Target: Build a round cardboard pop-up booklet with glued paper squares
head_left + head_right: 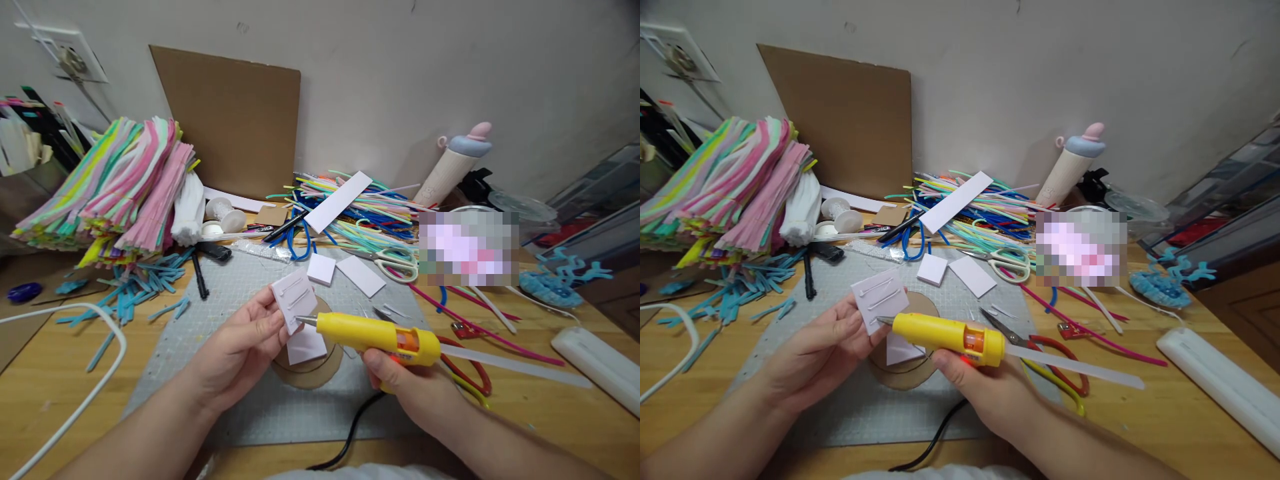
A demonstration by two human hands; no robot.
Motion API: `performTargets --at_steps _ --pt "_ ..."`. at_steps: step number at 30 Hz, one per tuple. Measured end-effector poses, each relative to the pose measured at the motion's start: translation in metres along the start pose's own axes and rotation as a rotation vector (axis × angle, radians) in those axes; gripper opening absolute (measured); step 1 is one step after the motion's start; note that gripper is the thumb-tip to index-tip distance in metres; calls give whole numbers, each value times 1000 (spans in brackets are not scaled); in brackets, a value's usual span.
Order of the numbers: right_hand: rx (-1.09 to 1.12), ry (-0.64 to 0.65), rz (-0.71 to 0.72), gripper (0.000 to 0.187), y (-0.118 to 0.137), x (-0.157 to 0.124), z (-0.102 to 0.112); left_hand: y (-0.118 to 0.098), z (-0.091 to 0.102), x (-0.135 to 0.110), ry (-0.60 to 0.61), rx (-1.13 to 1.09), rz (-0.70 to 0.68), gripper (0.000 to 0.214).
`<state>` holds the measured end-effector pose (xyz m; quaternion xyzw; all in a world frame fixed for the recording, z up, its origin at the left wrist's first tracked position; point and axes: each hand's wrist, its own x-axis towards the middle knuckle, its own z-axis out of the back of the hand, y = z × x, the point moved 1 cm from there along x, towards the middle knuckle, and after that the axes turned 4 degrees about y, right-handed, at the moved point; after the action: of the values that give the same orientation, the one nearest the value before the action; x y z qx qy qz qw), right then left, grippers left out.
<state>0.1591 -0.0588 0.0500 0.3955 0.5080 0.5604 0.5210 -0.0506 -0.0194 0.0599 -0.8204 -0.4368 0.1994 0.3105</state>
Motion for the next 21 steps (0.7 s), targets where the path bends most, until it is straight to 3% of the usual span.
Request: performTargets --at_steps 6,12,21 --pt "43 -131 -125 46 -13 5 9 -4 -3 0 -26 -15 -22 34" --pt "64 -170 -117 45 -15 10 11 -5 -3 0 -12 -7 -32 31" --pt "-170 -214 -109 36 -9 11 14 -9 -4 0 -68 48 -77 36"
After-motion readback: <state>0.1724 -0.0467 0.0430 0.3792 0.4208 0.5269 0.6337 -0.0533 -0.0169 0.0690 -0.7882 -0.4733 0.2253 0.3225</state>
